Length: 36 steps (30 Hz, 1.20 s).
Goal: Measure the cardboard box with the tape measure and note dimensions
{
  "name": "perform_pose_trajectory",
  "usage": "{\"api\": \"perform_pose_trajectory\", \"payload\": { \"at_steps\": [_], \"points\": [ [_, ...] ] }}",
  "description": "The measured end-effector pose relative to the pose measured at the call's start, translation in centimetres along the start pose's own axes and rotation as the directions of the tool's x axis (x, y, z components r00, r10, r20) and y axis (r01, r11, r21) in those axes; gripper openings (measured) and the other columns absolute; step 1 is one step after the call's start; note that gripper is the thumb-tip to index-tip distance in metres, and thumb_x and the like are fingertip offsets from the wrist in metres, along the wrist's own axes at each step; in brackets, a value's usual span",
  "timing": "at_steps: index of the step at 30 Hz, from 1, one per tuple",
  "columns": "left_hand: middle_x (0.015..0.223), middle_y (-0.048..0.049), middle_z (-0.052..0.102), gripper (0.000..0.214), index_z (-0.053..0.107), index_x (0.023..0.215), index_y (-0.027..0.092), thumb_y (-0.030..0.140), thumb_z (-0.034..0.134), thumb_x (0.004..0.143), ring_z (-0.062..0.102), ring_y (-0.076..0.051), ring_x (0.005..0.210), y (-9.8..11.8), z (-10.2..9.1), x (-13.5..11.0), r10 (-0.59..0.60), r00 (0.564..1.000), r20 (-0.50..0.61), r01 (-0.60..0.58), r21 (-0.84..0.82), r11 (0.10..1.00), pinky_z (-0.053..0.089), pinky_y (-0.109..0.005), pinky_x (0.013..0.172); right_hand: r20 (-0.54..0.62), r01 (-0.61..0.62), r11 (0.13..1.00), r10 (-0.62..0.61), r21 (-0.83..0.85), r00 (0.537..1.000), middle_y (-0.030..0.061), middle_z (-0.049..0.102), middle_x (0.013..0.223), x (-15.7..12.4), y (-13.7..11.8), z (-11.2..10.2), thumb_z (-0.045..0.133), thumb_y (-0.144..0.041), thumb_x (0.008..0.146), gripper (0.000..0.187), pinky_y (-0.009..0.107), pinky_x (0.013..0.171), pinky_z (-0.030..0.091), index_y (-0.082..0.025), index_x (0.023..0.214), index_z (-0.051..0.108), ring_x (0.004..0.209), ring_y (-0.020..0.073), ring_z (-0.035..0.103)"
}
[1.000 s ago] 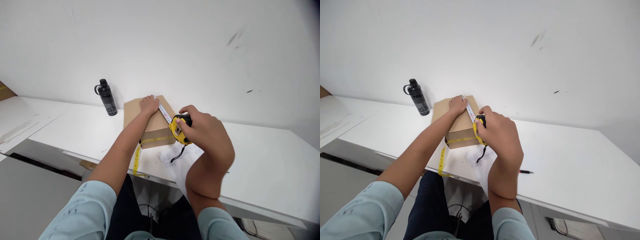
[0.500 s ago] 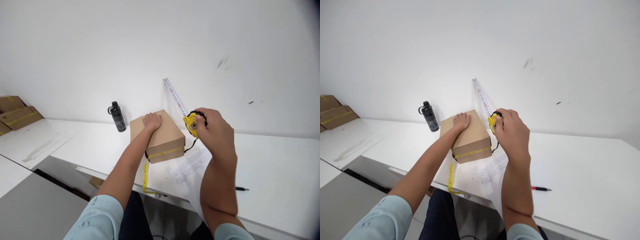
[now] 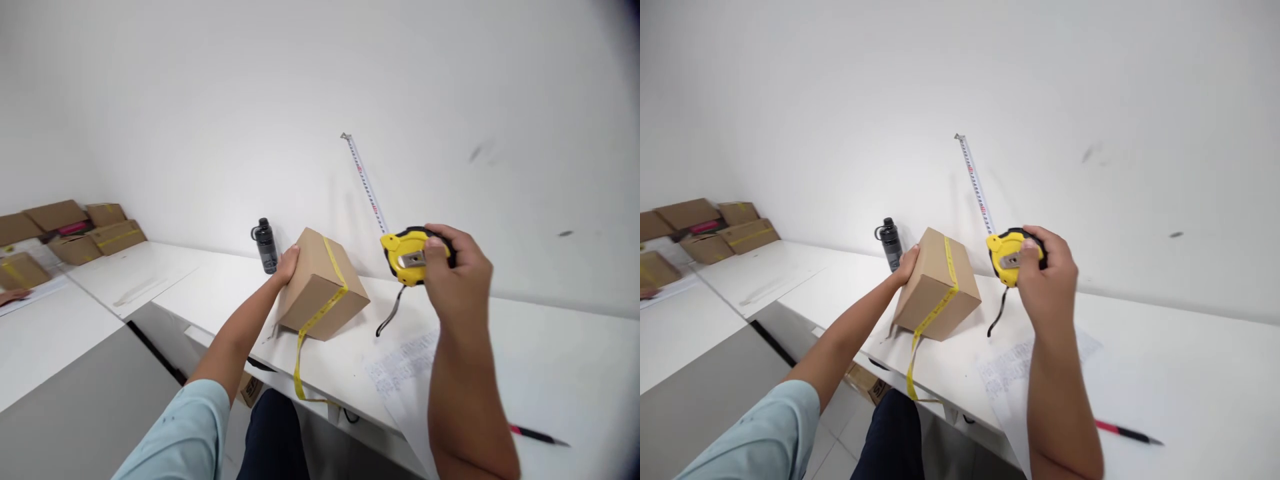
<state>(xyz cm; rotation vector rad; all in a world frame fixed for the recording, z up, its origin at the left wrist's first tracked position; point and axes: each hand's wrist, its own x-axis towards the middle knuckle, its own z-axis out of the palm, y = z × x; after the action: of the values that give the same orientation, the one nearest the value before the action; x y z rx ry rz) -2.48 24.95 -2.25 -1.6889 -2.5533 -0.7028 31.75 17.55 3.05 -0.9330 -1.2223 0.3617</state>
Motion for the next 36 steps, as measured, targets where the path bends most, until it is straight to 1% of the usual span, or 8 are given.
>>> {"api": "perform_pose_trajectory", "payload": {
  "at_steps": [4, 8, 13, 18, 23, 29, 33, 36],
  "points": [
    [0.169, -0.0069, 0.048, 0.063, 0.05, 0.162, 0.033, 0.048, 0.016, 0.111, 0.04, -0.034, 0.159, -6.2, 1.9, -3.8, -0.2, 0.979, 0.045, 0.196, 0.082, 0.977, 0.042, -0.059, 0.122, -0.05, -0.062, 0.99, 0.07, 0.13, 0.996, 0.0105, 0.079, 0.105, -0.4, -0.8, 0.5, 0.067, -0.043, 0.087, 0.031, 0.049, 0.086, 0.062, -0.022, 0.106, 0.08, 0.099, 0.0303, 0.076],
    [0.176, -0.0185, 0.029, 0.065, 0.041, 0.167, 0.018, 0.037, 0.038, 0.104, 0.019, -0.038, 0.166, -9.0, 4.8, -6.2, -0.218, 0.969, 0.112, 0.199, 0.16, 0.967, 0.017, -0.064, 0.131, -0.095, -0.026, 0.992, 0.038, 0.125, 0.995, 0.0078, 0.077, 0.085, -0.6, -1.2, 1.0, 0.08, -0.055, 0.077, 0.034, 0.048, 0.075, 0.064, -0.022, 0.085, 0.079, 0.082, 0.0303, 0.075],
    [0.179, -0.0212, 0.016, 0.077, 0.03, 0.171, 0.015, 0.045, 0.042, 0.101, 0.015, -0.041, 0.166, -9.6, 6.3, -5.2, -0.17, 0.964, 0.204, 0.112, 0.266, 0.957, 0.012, -0.064, 0.131, -0.104, 0.164, 0.986, -0.164, -0.014, 0.981, 0.0082, 0.078, 0.085, -0.2, -0.5, 0.3, 0.08, -0.059, 0.077, 0.034, 0.051, 0.078, 0.063, -0.026, 0.084, 0.078, 0.083, 0.032, 0.076],
    [0.179, -0.0208, 0.019, 0.074, 0.03, 0.171, 0.014, 0.043, 0.037, 0.103, 0.016, -0.04, 0.166, -9.4, 6.2, -5.1, -0.176, 0.963, 0.204, 0.115, 0.276, 0.954, 0.015, -0.064, 0.131, -0.076, 0.204, 0.972, -0.214, -0.116, 0.974, 0.0077, 0.078, 0.085, 1.3, 1.3, -1.8, 0.079, -0.052, 0.075, 0.02, 0.055, 0.078, 0.06, -0.033, 0.08, 0.078, 0.085, 0.0369, 0.077],
    [0.179, -0.0181, 0.023, 0.064, 0.041, 0.165, 0.017, 0.04, 0.035, 0.106, 0.019, -0.038, 0.166, -8.7, 5.7, -5.4, -0.189, 0.965, 0.183, 0.147, 0.222, 0.964, 0.017, -0.062, 0.131, -0.05, 0.107, 0.99, -0.112, -0.092, 0.992, 0.0079, 0.075, 0.074, 2.5, 3.5, -2.2, 0.081, -0.038, 0.065, 0.013, 0.049, 0.069, 0.057, -0.028, 0.074, 0.078, 0.075, 0.0331, 0.074],
    [0.14, -0.0172, 0.072, 0.072, 0.069, 0.125, 0.018, 0.05, 0.006, 0.112, 0.06, -0.029, 0.139, -8.7, 5.3, -5.1, -0.302, 0.952, -0.049, 0.295, -0.115, 0.949, 0.031, -0.049, 0.124, 0.077, -0.031, 0.99, 0.042, -0.139, 0.996, 0.0089, 0.077, 0.08, 3.1, 6.1, -0.8, 0.077, -0.038, 0.07, 0.014, 0.047, 0.075, 0.058, -0.026, 0.077, 0.077, 0.079, 0.0311, 0.074],
    [0.134, -0.0163, 0.075, 0.075, 0.07, 0.12, 0.019, 0.053, 0.003, 0.112, 0.064, -0.028, 0.135, -8.9, 5.0, -5.1, -0.347, 0.936, -0.066, 0.328, -0.2, 0.923, 0.037, -0.045, 0.119, 0.193, -0.109, 0.976, 0.146, -0.189, 0.97, 0.0086, 0.077, 0.084, 2.9, 5.9, 0.7, 0.076, -0.038, 0.075, 0.014, 0.043, 0.074, 0.057, -0.025, 0.08, 0.078, 0.084, 0.0285, 0.073],
    [0.139, -0.0119, 0.074, 0.078, 0.065, 0.13, 0.023, 0.049, -0.006, 0.112, 0.065, -0.024, 0.135, -9.1, 4.9, -5.2, -0.326, 0.945, -0.036, 0.318, -0.143, 0.937, 0.041, -0.042, 0.116, 0.264, -0.113, 0.973, 0.166, -0.203, 0.95, 0.0086, 0.077, 0.084, 2.3, 5.2, 1.6, 0.078, -0.038, 0.076, 0.014, 0.041, 0.072, 0.057, -0.025, 0.08, 0.078, 0.083, 0.0272, 0.072]
  ]
}}
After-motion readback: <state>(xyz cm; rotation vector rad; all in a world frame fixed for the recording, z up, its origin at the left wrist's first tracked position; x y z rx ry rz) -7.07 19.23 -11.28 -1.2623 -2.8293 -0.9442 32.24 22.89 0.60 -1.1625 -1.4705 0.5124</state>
